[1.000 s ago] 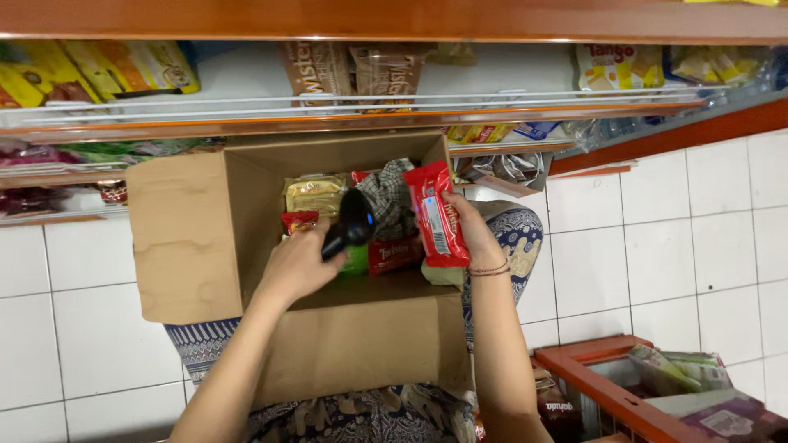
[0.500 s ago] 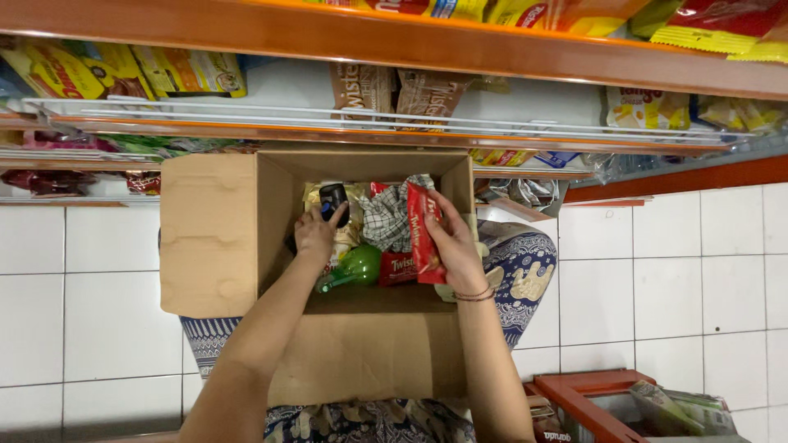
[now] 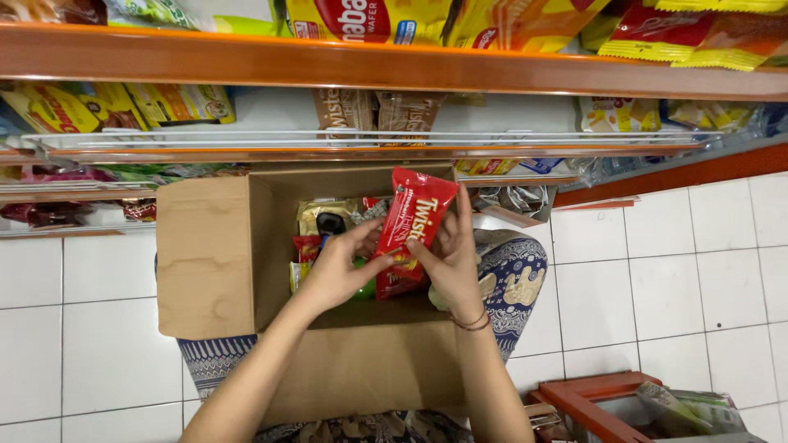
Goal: The person wipes down a store shelf with a cloth, then picks up snack items from a cardboard box on the floor, scans their barcodes with a handheld scanner, and places them onto the shelf.
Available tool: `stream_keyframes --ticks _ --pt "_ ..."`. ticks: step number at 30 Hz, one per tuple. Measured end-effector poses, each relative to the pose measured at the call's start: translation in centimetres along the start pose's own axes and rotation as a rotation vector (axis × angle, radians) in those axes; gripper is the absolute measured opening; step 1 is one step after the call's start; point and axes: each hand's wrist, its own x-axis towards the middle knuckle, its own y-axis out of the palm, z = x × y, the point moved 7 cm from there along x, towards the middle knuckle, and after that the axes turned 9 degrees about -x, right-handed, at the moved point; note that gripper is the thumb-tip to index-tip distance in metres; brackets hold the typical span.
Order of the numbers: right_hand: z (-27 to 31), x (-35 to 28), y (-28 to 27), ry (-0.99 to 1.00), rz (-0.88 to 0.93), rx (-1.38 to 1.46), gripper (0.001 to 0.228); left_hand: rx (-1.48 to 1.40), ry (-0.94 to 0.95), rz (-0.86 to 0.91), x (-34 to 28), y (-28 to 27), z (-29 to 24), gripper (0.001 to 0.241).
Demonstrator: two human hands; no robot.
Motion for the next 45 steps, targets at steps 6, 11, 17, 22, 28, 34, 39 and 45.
stream_keyframes --ticks 6,11,17,22,28,34,39,45 --pt "2.2 0.2 -0.4 -0.181 -0.161 -0.219 0.045 0.255 0.341 -0.261 -0.3 -0.2 -5.7 0.042" --pt "6.0 1.5 1.4 -0.33 -0.288 -0.596 0.029 0.403 0.518 -0.433 -0.2 -1.8 -8.1 0.056" --pt "8.3 5.7 4.1 -0.626 -0.359 -0.761 0.042 0.364 0.645 -0.708 1.9 -7.6 -9.7 0.058" --pt "6.5 7.9 4.4 -0.599 -0.406 -0.754 0.048 0.395 0.706 -0.665 4.4 -8.5 -9.8 0.039" --pt "6.0 8.0 4.0 -0.625 -0.489 -0.742 0.045 0.431 0.602 -0.58 7.2 -10.2 -9.2 0.017" --pt "5.7 8.7 4.4 -0.589 -0.5 -0.772 0.044 0.499 0.565 -0.585 8.1 -10.2 -9.3 0.02" --pt "5.7 8.9 4.6 -0.586 -0.495 -0.797 0.043 0.464 0.624 -0.65 8.1 -9.5 -9.1 0.02" --pt "5.2 9.1 4.3 -0.554 -0.465 -0.814 0.045 0.617 0.505 -0.6 8.1 -10.2 -8.1 0.008"
